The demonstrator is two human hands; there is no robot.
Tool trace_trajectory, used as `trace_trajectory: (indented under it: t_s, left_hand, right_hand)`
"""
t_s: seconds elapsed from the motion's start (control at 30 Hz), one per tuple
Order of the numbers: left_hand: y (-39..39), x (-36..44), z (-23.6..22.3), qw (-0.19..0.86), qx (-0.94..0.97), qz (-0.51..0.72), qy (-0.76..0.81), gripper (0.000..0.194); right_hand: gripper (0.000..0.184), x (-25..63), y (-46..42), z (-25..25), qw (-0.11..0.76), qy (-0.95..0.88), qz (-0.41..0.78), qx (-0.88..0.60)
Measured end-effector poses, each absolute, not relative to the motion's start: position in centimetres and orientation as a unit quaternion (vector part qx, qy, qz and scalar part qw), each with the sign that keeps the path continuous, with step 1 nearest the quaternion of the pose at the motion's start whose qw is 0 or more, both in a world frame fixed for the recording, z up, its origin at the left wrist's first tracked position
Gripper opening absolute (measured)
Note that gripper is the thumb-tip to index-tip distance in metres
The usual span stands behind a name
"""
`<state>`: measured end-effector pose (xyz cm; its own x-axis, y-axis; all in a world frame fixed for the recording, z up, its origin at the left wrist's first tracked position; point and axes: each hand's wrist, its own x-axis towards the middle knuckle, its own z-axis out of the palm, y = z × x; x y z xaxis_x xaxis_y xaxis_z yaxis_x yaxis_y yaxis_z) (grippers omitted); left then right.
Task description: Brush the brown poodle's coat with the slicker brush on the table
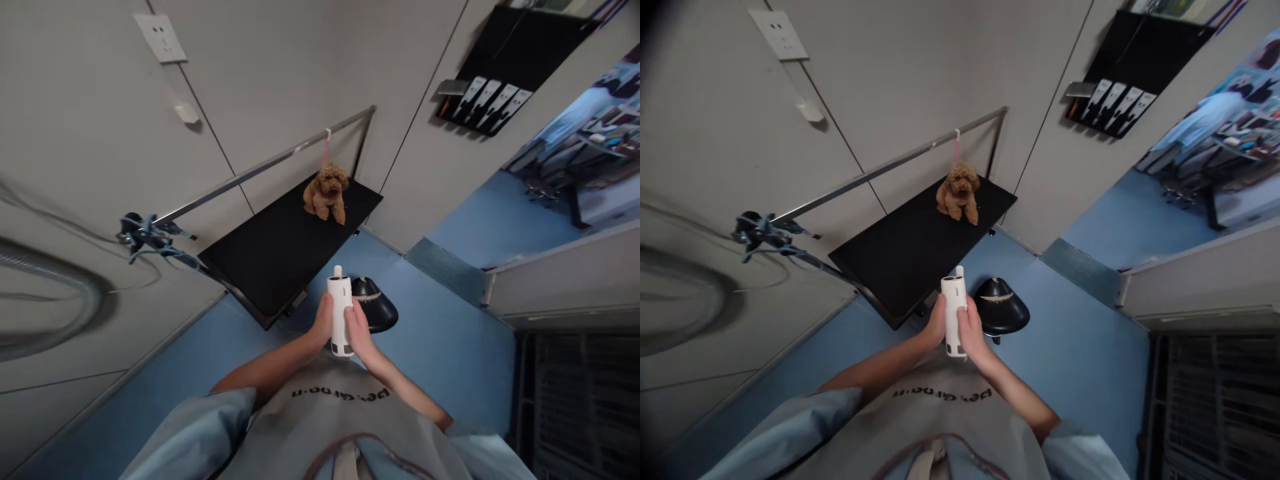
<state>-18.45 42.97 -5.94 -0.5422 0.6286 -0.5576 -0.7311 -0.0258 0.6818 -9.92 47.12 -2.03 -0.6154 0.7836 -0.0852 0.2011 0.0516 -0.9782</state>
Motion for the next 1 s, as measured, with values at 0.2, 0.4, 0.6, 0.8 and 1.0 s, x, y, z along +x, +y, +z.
trace_trajectory:
  t_s: [0.2,0.4,0.6,0.8,1.0]
  left_hand:
    - [52.3,-24.0,-4.4,0.696,-0.049,0.596,0.398,0.073]
    - [62.0,-29.0,-4.9,0.753,0.003,0.532,0.387,0.078]
    - [67.5,-29.9,-5.7,0.773,-0.033,0.499,0.389,0.074]
    - [69.8,-37.2,-6.5,0.778,-0.14,0.552,0.265,0.074]
    - [70.6,-37.7,-14.1,0.76,-0.214,0.595,0.15,0.069]
  right_hand:
    - [0.052,-12.0,57.4,-2.8,0.229,-0.695,0.584,-0.351]
    - [0.043,-16.1,67.7,-2.0,0.221,-0.64,0.617,-0.4]
    - [0.048,-18.6,72.4,-3.8,0.244,-0.656,0.549,-0.458]
    - [0.088,-15.4,80.6,-3.4,0.046,-0.91,0.371,-0.18]
    - [0.033,-14.6,92.2,-11.2,-0.041,-0.973,0.225,0.037]
